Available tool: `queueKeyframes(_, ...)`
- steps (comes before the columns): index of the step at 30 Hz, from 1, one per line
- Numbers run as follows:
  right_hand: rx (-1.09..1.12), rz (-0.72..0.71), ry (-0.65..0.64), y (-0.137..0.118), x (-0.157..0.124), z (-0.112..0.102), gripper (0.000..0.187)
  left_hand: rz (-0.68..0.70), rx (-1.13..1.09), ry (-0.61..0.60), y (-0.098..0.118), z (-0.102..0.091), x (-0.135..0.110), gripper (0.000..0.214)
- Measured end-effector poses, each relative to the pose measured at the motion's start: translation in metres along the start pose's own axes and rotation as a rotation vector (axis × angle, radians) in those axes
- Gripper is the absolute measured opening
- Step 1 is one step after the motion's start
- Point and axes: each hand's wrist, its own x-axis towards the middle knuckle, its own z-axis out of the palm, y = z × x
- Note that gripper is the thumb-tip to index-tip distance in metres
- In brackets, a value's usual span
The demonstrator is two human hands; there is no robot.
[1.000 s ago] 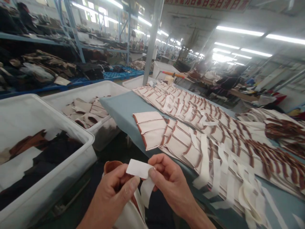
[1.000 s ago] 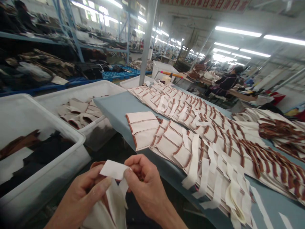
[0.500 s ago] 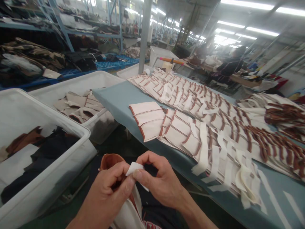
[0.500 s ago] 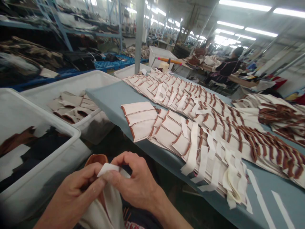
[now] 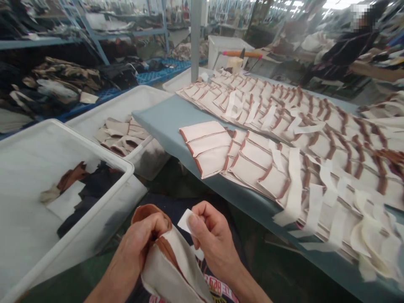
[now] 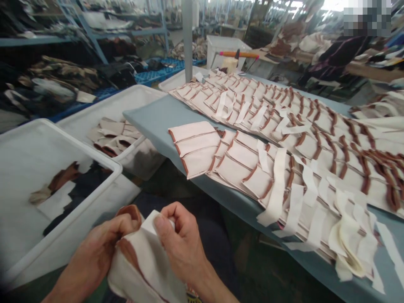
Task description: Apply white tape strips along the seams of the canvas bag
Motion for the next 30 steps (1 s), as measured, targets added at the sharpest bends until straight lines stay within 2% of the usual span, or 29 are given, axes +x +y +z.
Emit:
queueKeyframes(3,-0.035,0.058,0.021,0.013,-0.003,0.0,0.06,0.022,0.004,-0.1,0.003,-0.008,-0.009,0.05)
queueKeyframes(5,-0.052,0.102,0.0,0.013,-0.005,-0.003,0.058,0.005,0.059,-0.111,0.008,-0.014,-0.011,0.045)
queueKeyframes(10,-0.177,0.095,-0.059,-0.015,-0.023,-0.013,0.049,-0.04,0.147,-0.002,0.024,-0.017,-0.004,0.038)
queueKeyframes(13,-0.223,0.096,-0.083,-0.031,-0.038,-0.013,0.044,0.031,0.184,0.058,0.034,-0.008,0.002,0.039)
queueKeyframes(15,-0.297,0.065,-0.046,-0.036,-0.041,-0.008,0.039,0.085,0.189,0.093,0.037,-0.001,0.005,0.039)
queueKeyframes(19,-0.5,-0.045,0.064,-0.04,-0.031,0.003,0.027,0.137,0.159,0.063,0.035,0.01,0.007,0.04)
queueKeyframes(22,-0.551,-0.095,0.104,-0.042,-0.022,0.007,0.026,0.158,0.153,0.058,0.033,0.012,0.008,0.041)
queueKeyframes(26,-0.618,-0.096,0.133,-0.041,-0.018,0.009,0.028,0.17,0.129,0.093,0.029,0.011,0.008,0.039)
queueKeyframes(30,-0.654,-0.069,0.127,-0.038,-0.016,0.011,0.029,0.149,0.109,0.06,0.026,0.009,0.007,0.039)
